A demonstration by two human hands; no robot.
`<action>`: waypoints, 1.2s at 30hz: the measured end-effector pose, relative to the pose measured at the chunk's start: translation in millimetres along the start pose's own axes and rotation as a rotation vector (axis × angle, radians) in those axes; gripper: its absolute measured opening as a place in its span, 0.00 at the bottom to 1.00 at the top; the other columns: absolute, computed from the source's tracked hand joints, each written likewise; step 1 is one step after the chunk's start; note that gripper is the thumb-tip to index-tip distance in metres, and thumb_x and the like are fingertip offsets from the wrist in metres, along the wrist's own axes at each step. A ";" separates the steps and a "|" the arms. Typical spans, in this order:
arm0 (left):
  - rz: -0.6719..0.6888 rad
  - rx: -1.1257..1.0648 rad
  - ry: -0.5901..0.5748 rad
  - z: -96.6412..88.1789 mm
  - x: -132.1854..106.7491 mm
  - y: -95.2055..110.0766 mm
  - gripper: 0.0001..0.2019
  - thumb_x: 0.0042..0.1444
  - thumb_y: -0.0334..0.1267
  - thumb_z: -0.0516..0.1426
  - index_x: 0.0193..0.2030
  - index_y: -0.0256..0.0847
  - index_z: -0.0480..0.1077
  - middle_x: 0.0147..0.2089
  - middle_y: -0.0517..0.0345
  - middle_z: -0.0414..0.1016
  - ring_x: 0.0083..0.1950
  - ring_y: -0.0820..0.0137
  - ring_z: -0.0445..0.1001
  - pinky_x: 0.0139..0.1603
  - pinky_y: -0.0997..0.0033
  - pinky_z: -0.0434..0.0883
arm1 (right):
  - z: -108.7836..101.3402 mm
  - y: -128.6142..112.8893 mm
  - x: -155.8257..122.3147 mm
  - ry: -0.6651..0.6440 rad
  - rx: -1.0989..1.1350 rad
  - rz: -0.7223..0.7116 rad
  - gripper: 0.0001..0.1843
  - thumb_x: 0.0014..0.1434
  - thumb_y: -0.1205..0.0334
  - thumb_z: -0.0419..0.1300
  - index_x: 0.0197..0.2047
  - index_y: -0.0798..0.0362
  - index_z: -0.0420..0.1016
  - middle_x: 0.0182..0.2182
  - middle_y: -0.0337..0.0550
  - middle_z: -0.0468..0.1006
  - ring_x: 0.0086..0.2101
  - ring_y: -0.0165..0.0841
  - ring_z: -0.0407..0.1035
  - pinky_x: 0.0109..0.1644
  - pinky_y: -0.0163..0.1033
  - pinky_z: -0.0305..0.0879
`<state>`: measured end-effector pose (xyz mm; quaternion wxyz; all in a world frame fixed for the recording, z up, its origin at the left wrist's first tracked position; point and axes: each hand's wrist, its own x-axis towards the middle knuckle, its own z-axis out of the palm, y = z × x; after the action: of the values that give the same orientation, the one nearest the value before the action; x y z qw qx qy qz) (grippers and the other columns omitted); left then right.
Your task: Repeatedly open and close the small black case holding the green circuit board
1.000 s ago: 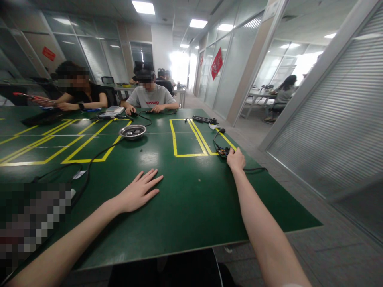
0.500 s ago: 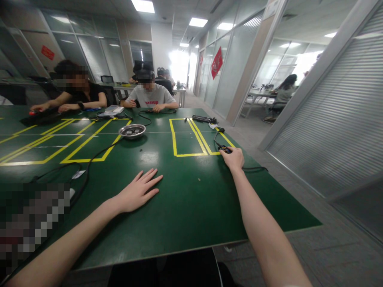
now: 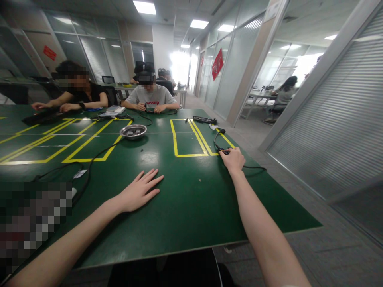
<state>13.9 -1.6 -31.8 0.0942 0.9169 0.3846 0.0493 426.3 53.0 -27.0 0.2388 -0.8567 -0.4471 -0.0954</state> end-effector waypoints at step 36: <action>-0.007 0.016 -0.030 -0.5 -0.5 0.1 0.30 0.74 0.57 0.41 0.77 0.48 0.54 0.81 0.47 0.44 0.81 0.55 0.42 0.78 0.43 0.45 | 18.3 22.9 19.0 0.135 0.271 0.015 0.29 0.57 0.53 0.63 0.59 0.58 0.80 0.42 0.55 0.85 0.42 0.48 0.78 0.45 0.44 0.73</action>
<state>13.5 -2.0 -31.3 0.0927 0.9169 0.3868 0.0322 455.0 64.6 -43.1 0.3827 -0.8116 -0.4322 -0.0897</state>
